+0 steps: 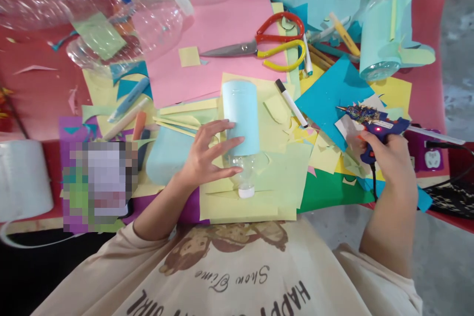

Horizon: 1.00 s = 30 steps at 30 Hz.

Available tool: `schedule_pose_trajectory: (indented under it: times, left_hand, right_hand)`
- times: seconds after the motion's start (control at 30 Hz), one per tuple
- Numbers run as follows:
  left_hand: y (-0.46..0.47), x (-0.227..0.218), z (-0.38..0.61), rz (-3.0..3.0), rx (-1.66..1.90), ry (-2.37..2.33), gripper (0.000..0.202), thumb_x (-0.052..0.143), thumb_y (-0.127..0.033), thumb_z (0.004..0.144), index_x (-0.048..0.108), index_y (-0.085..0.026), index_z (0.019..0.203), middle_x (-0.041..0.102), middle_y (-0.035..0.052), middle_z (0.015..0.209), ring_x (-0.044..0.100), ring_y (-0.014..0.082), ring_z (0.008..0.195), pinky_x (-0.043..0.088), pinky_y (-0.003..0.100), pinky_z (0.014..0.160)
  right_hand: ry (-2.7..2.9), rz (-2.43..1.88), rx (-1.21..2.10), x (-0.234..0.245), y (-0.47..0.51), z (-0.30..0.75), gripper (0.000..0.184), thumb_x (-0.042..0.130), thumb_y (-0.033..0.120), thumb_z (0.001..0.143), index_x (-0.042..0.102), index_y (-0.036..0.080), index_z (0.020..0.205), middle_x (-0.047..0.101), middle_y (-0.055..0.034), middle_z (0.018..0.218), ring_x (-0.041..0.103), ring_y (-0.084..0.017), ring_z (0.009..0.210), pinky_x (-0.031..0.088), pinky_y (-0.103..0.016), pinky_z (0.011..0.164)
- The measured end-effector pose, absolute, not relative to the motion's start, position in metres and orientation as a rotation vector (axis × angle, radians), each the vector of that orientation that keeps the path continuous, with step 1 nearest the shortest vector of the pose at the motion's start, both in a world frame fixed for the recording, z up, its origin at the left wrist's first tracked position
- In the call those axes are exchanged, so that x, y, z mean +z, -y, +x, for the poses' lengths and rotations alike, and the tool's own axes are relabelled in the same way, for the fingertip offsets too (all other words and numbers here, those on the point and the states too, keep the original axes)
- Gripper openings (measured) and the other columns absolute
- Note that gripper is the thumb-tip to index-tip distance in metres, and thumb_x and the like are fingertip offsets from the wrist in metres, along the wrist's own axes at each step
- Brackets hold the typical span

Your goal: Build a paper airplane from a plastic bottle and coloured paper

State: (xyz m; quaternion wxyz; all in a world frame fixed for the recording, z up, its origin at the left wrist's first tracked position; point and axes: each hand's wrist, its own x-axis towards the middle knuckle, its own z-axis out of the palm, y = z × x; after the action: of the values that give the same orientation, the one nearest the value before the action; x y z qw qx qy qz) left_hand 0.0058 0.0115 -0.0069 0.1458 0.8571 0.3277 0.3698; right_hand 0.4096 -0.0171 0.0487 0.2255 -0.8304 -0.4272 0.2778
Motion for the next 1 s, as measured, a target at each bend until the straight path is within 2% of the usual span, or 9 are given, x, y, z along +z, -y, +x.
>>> schedule_pose_trajectory:
  times: [0.07,0.2,0.3,0.4,0.5,0.6,0.7,0.83,1.0]
  left_hand:
    - [-0.012,-0.007,0.006,2.458,1.065,-0.934,0.057,0.066,-0.057,0.079,0.058,-0.028,0.127,0.058,0.0127,0.127,0.055,0.0298,0.120,0.048,0.048,0.098]
    - [-0.012,-0.005,0.006,2.470,1.070,-0.942,0.056,0.063,-0.059,0.081,0.057,-0.028,0.127,0.058,0.0125,0.125,0.055,0.0294,0.119,0.049,0.048,0.096]
    - [-0.012,-0.005,0.007,2.479,1.084,-0.939,0.055,0.062,-0.059,0.081,0.058,-0.026,0.125,0.059,0.0135,0.124,0.056,0.0294,0.119,0.050,0.047,0.096]
    - [-0.012,-0.005,0.008,2.463,1.096,-0.933,0.056,0.062,-0.059,0.081,0.058,-0.026,0.127,0.058,0.0133,0.126,0.055,0.0297,0.119,0.049,0.047,0.097]
    - [-0.011,-0.006,0.007,2.448,1.094,-0.933,0.057,0.063,-0.060,0.081,0.059,-0.027,0.127,0.058,0.0126,0.127,0.055,0.0295,0.119,0.048,0.047,0.099]
    - [-0.011,-0.006,0.007,2.471,1.069,-0.945,0.057,0.061,-0.062,0.081,0.059,-0.028,0.126,0.059,0.0126,0.126,0.056,0.0297,0.119,0.048,0.048,0.098]
    - [-0.012,-0.006,0.007,2.483,1.065,-0.953,0.057,0.061,-0.062,0.081,0.058,-0.027,0.126,0.059,0.0128,0.126,0.056,0.0297,0.119,0.049,0.048,0.098]
    - [-0.012,-0.005,0.008,2.483,1.092,-0.938,0.056,0.062,-0.061,0.081,0.060,-0.025,0.125,0.059,0.0133,0.125,0.056,0.0289,0.120,0.050,0.046,0.098]
    - [-0.013,-0.004,0.008,2.518,1.085,-0.951,0.056,0.059,-0.062,0.083,0.058,-0.026,0.125,0.059,0.0131,0.123,0.056,0.0283,0.118,0.051,0.047,0.097]
  right_hand:
    - [1.077,-2.588,0.689,0.060,0.016,0.413,0.027,0.080,0.036,0.066,0.063,0.024,0.048,0.062,-0.0084,0.056,0.055,-0.017,0.051,0.039,-0.038,0.053]
    - [1.059,-2.622,0.739,0.086,0.016,0.415,0.010,0.071,0.027,0.074,0.069,0.027,0.064,0.071,-0.0081,0.073,0.066,-0.023,0.071,0.046,-0.042,0.069]
    - [1.030,-2.586,0.517,0.095,0.014,0.398,0.015,0.069,0.022,0.074,0.066,0.026,0.059,0.068,-0.0078,0.064,0.065,-0.022,0.065,0.048,-0.043,0.073]
    - [1.239,-2.341,0.353,0.087,0.005,0.358,0.004,0.071,0.022,0.073,0.069,0.025,0.074,0.068,-0.0074,0.067,0.063,-0.020,0.061,0.048,-0.039,0.065]
    - [1.778,-1.957,0.476,0.066,-0.010,0.311,0.009,0.062,0.029,0.084,0.068,0.023,0.086,0.073,-0.0110,0.095,0.066,-0.023,0.078,0.052,-0.038,0.069]
    - [2.189,-1.682,0.397,0.044,-0.024,0.279,0.013,0.055,0.026,0.090,0.065,0.024,0.097,0.072,-0.0092,0.102,0.064,-0.028,0.100,0.052,-0.043,0.086]
    - [2.340,-1.709,0.238,0.028,-0.034,0.265,0.022,0.059,0.028,0.088,0.062,0.020,0.108,0.070,-0.0130,0.107,0.059,-0.032,0.107,0.051,-0.046,0.087]
    - [2.367,-1.773,0.121,0.021,-0.038,0.259,0.024,0.056,0.026,0.089,0.063,0.015,0.109,0.070,-0.0153,0.102,0.058,-0.034,0.104,0.050,-0.046,0.084]
    - [2.251,-1.797,0.159,0.019,-0.040,0.260,0.021,0.048,0.022,0.090,0.067,0.020,0.099,0.070,-0.0133,0.083,0.062,-0.032,0.096,0.050,-0.044,0.078]
